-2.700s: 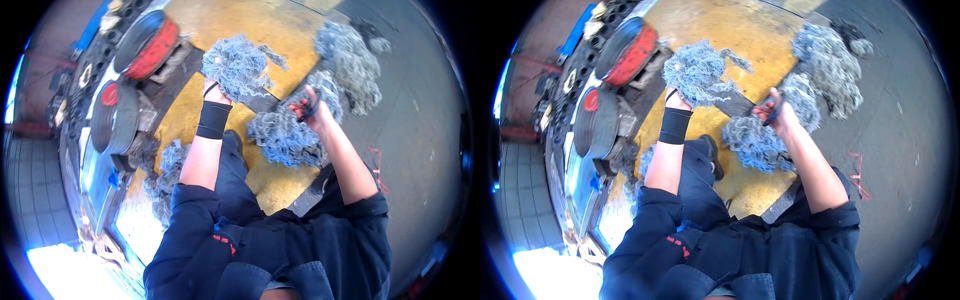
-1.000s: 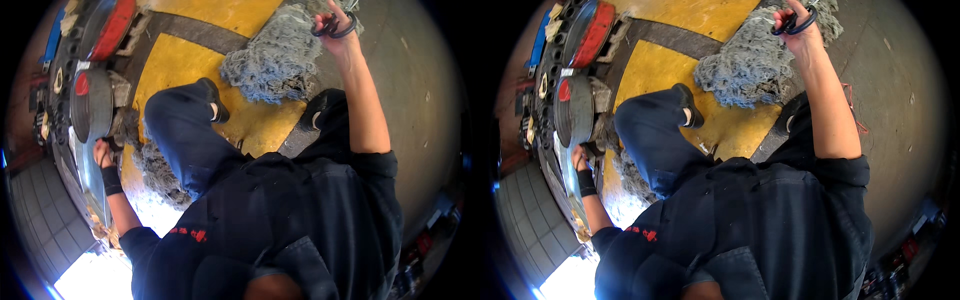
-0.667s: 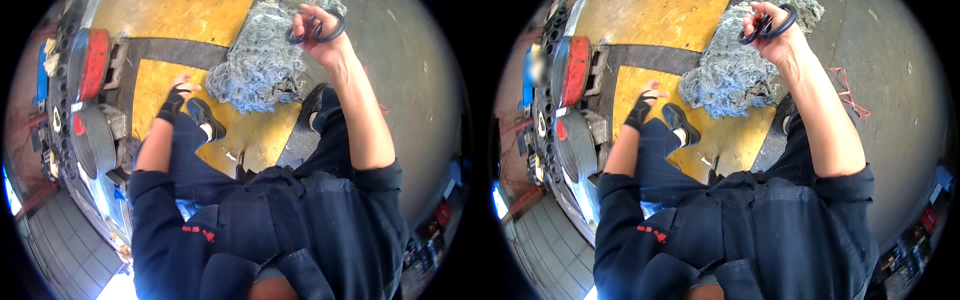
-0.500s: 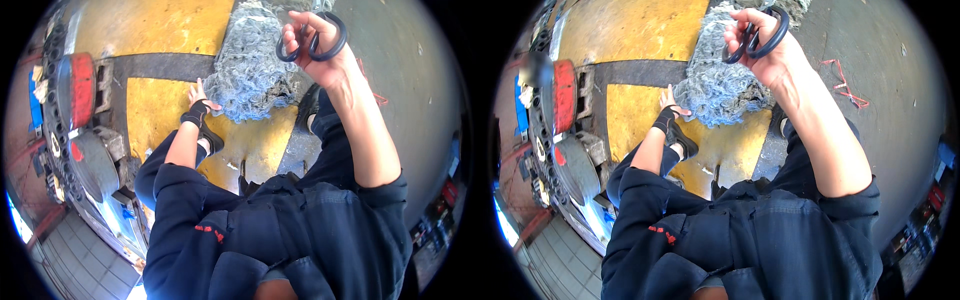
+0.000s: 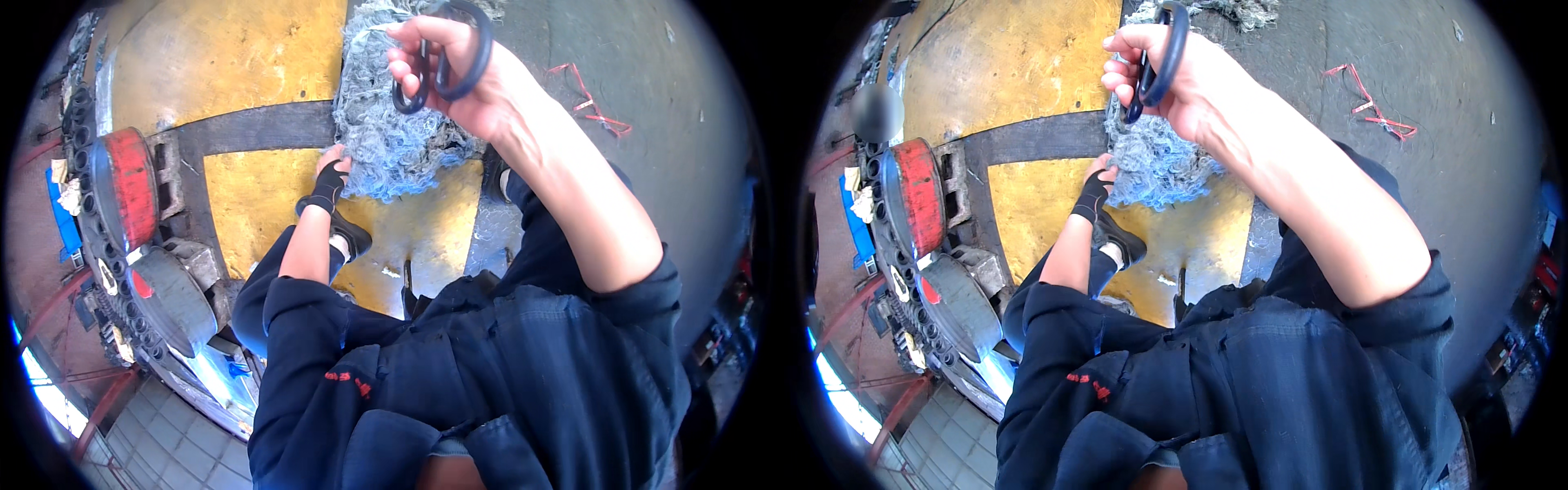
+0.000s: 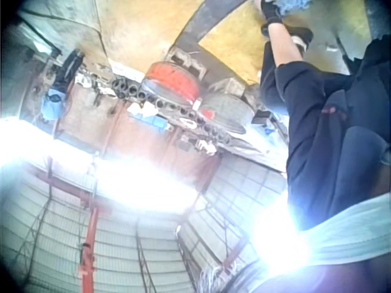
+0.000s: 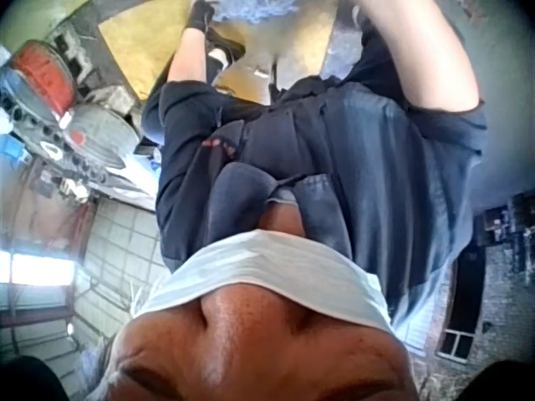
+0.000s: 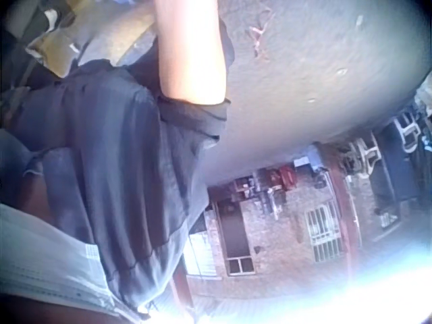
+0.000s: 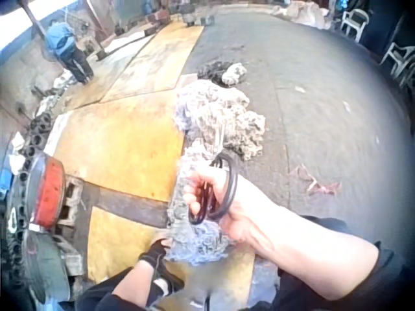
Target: The person cuts into a clump of gray fibrous material with a pair of scissors, pulling off small sections and setting them aside on the floor.
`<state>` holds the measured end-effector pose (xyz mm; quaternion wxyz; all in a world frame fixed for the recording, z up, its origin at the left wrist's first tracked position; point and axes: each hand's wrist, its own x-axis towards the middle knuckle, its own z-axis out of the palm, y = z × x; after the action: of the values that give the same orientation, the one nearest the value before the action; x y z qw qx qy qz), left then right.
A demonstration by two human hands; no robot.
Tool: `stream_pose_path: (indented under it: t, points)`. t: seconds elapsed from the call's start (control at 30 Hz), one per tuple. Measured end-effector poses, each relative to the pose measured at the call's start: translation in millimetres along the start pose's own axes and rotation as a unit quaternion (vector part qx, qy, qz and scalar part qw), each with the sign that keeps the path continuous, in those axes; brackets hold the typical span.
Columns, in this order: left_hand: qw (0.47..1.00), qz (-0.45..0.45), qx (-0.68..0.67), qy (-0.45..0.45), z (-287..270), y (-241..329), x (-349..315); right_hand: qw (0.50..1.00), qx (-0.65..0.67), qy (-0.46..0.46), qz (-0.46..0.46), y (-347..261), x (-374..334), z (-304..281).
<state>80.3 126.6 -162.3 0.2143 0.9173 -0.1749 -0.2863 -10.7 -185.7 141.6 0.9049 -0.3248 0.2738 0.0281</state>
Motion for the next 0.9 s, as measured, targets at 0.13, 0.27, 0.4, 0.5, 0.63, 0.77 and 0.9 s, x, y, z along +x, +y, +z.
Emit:
stream_pose_path:
  t: [0.13,0.27,0.4,0.5,0.63,0.77,0.9]
  points:
    - [0.996,0.052,0.048,0.055,-88,87,-30,0.995,-0.056,0.003,-0.08,1,-1,-13]
    - [0.974,0.125,-0.084,0.169,-180,118,-66,0.971,-0.197,-0.005,-0.134,0,-3,-9]
    - [0.884,0.093,-0.443,0.119,-252,175,-114,0.957,-0.256,-0.014,-0.133,7,6,-8]
    - [0.814,0.123,-0.557,0.109,-281,209,-145,0.947,-0.295,-0.033,-0.126,5,1,2]
    - [0.774,0.183,-0.606,-0.017,-307,202,-158,0.897,-0.388,-0.007,-0.211,-1,-5,21]
    - [0.74,0.208,-0.64,-0.005,-302,187,-148,0.884,-0.416,-0.063,-0.206,0,14,31]
    - [0.709,0.215,-0.671,0.038,-274,157,-126,0.931,-0.322,-0.161,-0.051,16,17,41]
